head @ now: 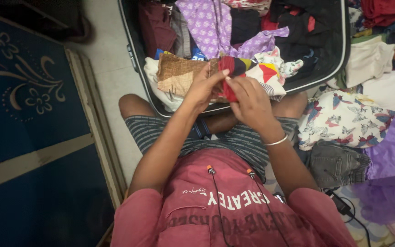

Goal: The person packs various clothes into a black suitcase by hand, folding and arranging items including shirts, shorts, and a purple floral garment.

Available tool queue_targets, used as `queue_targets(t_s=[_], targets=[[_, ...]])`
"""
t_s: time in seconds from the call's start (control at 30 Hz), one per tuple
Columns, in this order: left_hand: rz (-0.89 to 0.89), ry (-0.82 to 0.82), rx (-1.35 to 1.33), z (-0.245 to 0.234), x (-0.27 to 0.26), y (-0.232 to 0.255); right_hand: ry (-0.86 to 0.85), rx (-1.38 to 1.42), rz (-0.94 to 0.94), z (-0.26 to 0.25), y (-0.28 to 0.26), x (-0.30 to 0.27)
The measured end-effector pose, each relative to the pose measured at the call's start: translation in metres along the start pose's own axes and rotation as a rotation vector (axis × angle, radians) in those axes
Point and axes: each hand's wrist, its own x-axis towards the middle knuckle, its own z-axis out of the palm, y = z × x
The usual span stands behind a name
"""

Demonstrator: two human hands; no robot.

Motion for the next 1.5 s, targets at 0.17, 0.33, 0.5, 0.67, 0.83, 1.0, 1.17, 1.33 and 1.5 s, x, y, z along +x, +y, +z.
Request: queue_targets(t_s=[0.17, 0.33, 0.5, 0.67, 0.83, 1.0, 1.17, 1.33, 1.5], targets=[[0.151, 0.008, -0.253, -0.01, 0.017, -0.01, 0.148, -0.141, 0.034, -0.005, 0.024, -0.029], [0.186, 0.051, -0.265, -0.015, 0.026, -0.002, 0.1, -0.304, 0.444, -0.003, 0.062, -0.055], [0.328, 0.036, -0.242, -0.004, 0.036, 0.025, 0.053, -0.321, 0.574, 0.004, 0.082, -0.054], [0.483, -0.063, -0.229, 0.016, 0.023, 0.067, 0.15, -0.086, 0.68, -0.004, 0.092, -0.033], [0.584, -0.058, -0.136, 0.025, 0.005, 0.072, 0.315, -0.005, 0.588, 0.008, 0.138, -0.008], [0.557, -0.011, -0.16, 0.01, -0.009, 0.051, 0.685, 0.315, 0.451, 0.015, 0.173, -0.01], [0.409, 0.081, -0.16, -0.023, 0.021, 0.007, 0.493, 0.225, 0.553, 0.023, 0.191, -0.034], [0.393, 0.206, -0.037, -0.068, 0.052, -0.032, 0.354, 0.244, 0.617, 0.029, 0.189, -0.044], [0.397, 0.261, 0.018, -0.098, 0.038, -0.036, -0.024, 0.107, 0.764, 0.019, 0.167, -0.03]])
